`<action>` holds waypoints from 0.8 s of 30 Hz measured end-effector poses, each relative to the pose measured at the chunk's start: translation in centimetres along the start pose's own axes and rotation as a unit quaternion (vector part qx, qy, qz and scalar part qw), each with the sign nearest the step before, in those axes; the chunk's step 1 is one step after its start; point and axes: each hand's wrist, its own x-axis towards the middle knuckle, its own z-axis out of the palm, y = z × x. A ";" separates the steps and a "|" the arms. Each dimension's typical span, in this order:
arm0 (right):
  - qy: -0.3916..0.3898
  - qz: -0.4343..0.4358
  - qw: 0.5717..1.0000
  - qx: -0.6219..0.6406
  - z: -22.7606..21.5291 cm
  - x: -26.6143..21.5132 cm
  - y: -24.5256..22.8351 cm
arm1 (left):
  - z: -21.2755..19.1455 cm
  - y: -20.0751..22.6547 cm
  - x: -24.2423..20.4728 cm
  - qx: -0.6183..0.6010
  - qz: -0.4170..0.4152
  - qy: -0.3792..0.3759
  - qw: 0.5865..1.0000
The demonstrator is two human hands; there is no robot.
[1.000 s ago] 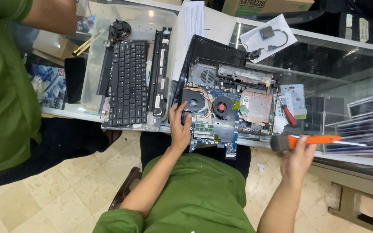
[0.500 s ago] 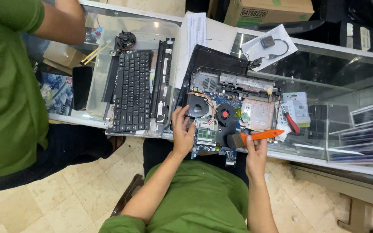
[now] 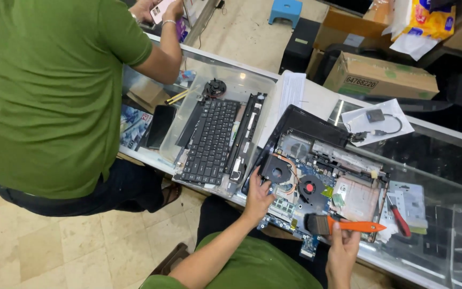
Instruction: Disassembling a laptop to remove and clean the motherboard and internal components using a brush.
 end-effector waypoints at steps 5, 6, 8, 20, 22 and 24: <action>0.019 -0.009 1.000 0.008 -0.4 0.6 1.6 | 0.1 0.6 -0.2 0.084 -0.090 0.039 0.992; 0.029 -0.027 0.999 0.010 -0.9 1.2 3.1 | 0.3 0.9 -0.4 0.087 -0.094 0.040 0.991; 0.030 -0.020 0.999 0.012 -0.7 1.3 3.0 | 0.1 0.6 -0.2 0.092 -0.092 0.040 0.991; 0.060 -0.124 0.990 0.039 2.0 0.6 -1.8 | -0.7 -1.0 0.0 0.067 -0.072 0.045 0.994; 0.034 -0.141 0.987 0.063 3.7 0.6 -3.2 | -1.5 -2.3 0.2 0.073 -0.076 0.043 0.994; -0.011 -0.223 0.973 0.058 5.8 0.7 -4.3 | -3.3 -5.2 0.7 0.035 0.031 0.017 0.999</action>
